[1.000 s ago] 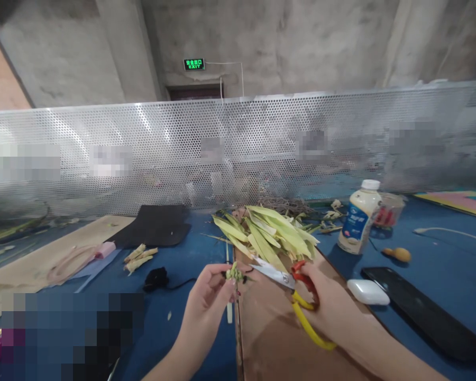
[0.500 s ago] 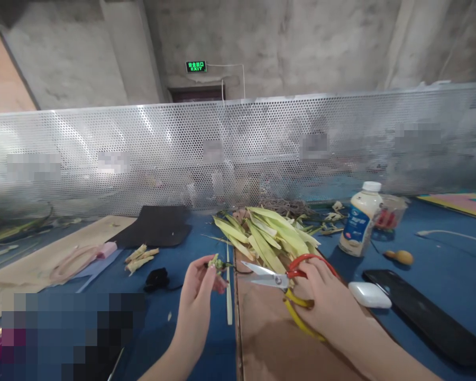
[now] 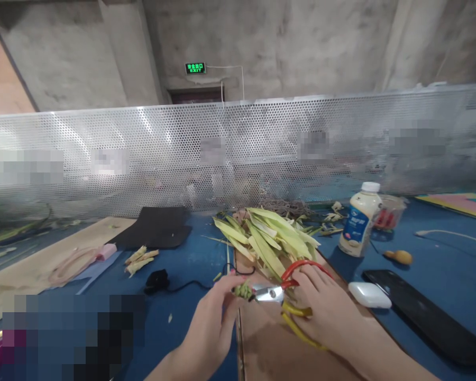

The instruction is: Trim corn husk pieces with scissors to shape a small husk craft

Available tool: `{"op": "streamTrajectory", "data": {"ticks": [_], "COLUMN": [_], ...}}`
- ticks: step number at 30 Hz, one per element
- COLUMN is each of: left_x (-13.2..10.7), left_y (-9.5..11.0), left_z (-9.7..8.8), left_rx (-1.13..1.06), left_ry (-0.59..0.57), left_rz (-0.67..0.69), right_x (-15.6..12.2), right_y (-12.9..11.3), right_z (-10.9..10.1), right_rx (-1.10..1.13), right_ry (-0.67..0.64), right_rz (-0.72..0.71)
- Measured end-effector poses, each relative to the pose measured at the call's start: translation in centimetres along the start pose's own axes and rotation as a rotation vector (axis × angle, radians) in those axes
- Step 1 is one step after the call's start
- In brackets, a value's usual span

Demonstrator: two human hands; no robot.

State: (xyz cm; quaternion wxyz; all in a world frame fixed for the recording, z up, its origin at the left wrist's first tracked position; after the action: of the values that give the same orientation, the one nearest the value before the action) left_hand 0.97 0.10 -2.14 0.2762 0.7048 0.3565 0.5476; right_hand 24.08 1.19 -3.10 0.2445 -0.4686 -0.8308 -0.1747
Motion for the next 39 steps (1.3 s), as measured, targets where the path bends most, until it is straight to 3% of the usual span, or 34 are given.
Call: {"op": "streamTrajectory", "data": {"ticks": [3, 11, 15, 21, 26, 32, 36, 39], "left_x": [0.1, 0.2, 0.4, 0.2, -0.1, 0.2, -0.2, -0.3], "left_y": [0.0, 0.1, 0.1, -0.3, -0.1, 0.0, 0.4, 0.5], "left_z": [-0.2, -0.4, 0.1, 0.2, 0.0, 0.1, 0.5, 0.4], "left_rx": [0.015, 0.048, 0.049, 0.177, 0.199, 0.317, 0.192, 0.088], "left_ry": [-0.063, 0.008, 0.017, -0.103, -0.037, -0.13, -0.261, -0.18], "left_rz": [0.007, 0.015, -0.057, -0.138, -0.018, -0.011, 0.002, -0.038], "right_x": [0.1, 0.2, 0.0, 0.1, 0.3, -0.1, -0.1, 0.0], "right_y": [0.1, 0.2, 0.2, 0.3, 0.4, 0.3, 0.3, 0.4], "right_z": [0.2, 0.2, 0.5, 0.6, 0.7, 1.1, 1.3, 1.2], "right_rx": [-0.005, 0.008, 0.009, 0.007, -0.001, 0.039, 0.019, 0.025], "right_ry": [0.015, 0.01, -0.017, 0.036, 0.031, -0.022, -0.03, -0.018], "right_rz": [0.012, 0.003, 0.015, 0.022, 0.038, 0.069, 0.07, 0.092]}}
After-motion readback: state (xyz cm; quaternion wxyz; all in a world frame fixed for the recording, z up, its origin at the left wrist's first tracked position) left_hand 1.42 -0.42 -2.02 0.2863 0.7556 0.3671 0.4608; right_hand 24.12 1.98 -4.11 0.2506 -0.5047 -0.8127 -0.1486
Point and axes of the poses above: each hand's wrist, its own x-axis towards the middle knuckle, its own z-axis out of the palm, y = z × x, the point moved 2 cm from there along x, towards the middle knuckle, and after that the axes turned 1 degree about y, right-handed, at the moved point
